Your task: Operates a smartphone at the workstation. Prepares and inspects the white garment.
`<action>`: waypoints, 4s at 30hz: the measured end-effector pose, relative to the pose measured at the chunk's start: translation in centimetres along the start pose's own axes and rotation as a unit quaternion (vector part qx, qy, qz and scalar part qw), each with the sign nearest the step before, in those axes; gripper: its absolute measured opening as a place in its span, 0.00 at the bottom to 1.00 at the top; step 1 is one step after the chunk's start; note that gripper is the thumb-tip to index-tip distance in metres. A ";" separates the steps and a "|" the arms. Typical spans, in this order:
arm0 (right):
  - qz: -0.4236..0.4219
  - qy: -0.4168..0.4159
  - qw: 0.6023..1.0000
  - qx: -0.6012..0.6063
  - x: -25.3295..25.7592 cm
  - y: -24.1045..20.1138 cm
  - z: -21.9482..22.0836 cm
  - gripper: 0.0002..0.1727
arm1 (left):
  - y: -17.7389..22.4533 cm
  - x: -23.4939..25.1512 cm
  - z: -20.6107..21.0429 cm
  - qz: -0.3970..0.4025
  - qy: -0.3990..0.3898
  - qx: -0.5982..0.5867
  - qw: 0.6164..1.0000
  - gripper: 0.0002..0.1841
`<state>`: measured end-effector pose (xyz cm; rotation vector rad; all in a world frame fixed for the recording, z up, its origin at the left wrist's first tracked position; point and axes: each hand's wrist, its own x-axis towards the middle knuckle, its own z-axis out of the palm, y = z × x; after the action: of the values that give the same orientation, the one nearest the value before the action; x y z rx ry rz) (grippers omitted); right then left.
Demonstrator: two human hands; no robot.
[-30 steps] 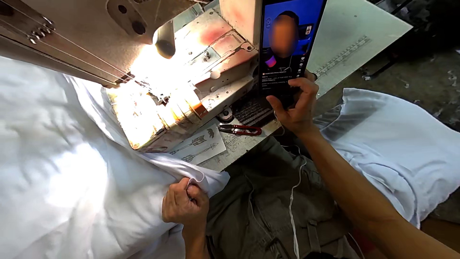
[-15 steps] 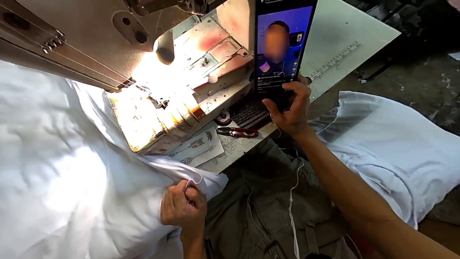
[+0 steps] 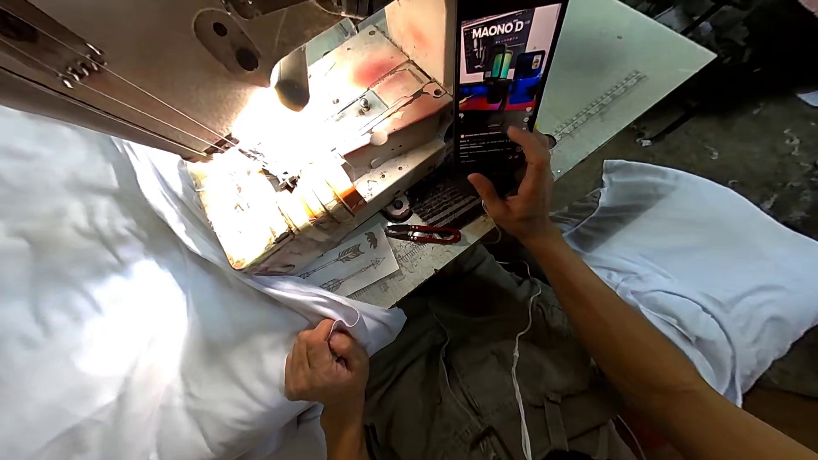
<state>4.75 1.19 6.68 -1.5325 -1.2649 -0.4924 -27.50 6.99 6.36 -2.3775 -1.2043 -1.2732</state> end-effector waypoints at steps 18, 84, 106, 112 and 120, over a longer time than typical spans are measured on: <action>0.015 0.015 0.999 0.031 -0.4 0.2 0.3 0.26 | 0.0 0.0 -0.1 -0.001 -0.003 -0.002 1.000 0.25; 0.017 -0.012 0.999 0.038 -0.7 -0.1 -0.2 0.32 | 0.0 -0.1 -0.1 0.004 0.001 0.001 1.000 0.24; 0.055 -0.017 0.997 0.061 -0.2 -0.3 -0.3 0.54 | 0.1 0.0 -0.1 0.004 -0.001 0.006 1.000 0.23; 0.014 -0.004 0.998 0.055 -0.2 0.4 0.0 0.34 | 0.2 0.0 0.0 0.000 0.004 0.008 1.000 0.25; -0.002 -0.013 0.999 0.030 -0.2 0.4 -0.1 0.49 | 0.2 0.0 -0.1 0.001 0.003 0.014 1.000 0.24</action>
<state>5.07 1.04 6.40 -1.4903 -1.2913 -0.4349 -27.39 6.83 6.45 -2.3528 -1.2093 -1.2544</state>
